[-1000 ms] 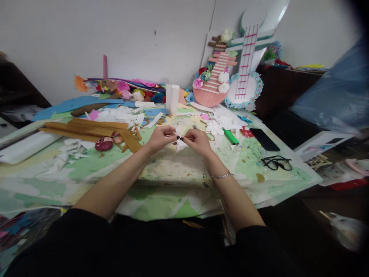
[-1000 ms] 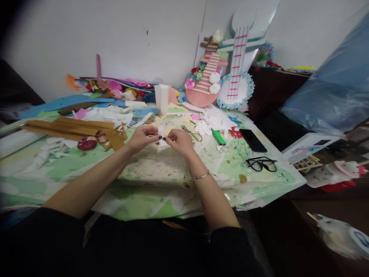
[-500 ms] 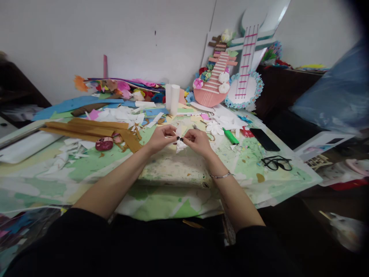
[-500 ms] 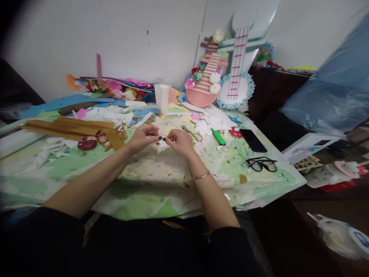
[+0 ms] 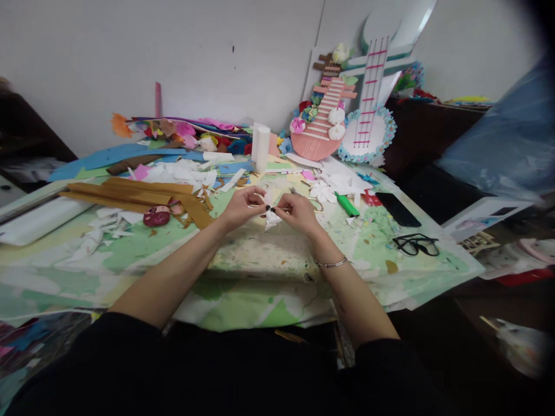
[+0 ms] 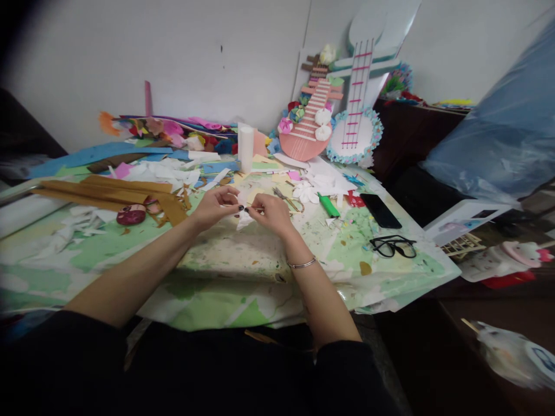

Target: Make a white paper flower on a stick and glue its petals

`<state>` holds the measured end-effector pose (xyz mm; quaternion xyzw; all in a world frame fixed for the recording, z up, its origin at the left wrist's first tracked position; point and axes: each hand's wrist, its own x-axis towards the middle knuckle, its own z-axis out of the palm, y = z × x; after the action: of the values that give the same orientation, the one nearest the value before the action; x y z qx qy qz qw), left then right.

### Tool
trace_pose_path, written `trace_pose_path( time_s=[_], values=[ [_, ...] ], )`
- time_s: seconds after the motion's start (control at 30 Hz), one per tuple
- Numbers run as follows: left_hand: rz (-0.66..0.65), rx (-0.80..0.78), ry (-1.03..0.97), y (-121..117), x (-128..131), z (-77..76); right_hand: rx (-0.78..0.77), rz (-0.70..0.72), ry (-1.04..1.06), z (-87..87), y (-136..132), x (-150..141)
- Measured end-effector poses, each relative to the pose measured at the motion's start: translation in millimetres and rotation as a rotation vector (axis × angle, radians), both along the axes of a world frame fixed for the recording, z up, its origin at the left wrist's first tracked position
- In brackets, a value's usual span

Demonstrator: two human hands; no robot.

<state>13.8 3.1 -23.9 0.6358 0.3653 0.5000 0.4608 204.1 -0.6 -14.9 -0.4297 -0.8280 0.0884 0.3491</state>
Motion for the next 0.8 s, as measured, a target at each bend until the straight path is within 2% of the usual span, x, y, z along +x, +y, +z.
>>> trace_pose_path(
  time_s=[0.33,0.63,0.8],
  values=[
    [-0.007,-0.047,-0.047,0,2,1.1,0.04,0.005,-0.025,-2.7,2,1],
    [-0.008,-0.115,-0.052,4,0,-3.4,-0.036,0.003,0.021,-4.0,7,2],
    [0.0,-0.095,-0.106,7,-3,-4.0,-0.025,-0.057,0.065,-2.2,10,12]
  ],
)
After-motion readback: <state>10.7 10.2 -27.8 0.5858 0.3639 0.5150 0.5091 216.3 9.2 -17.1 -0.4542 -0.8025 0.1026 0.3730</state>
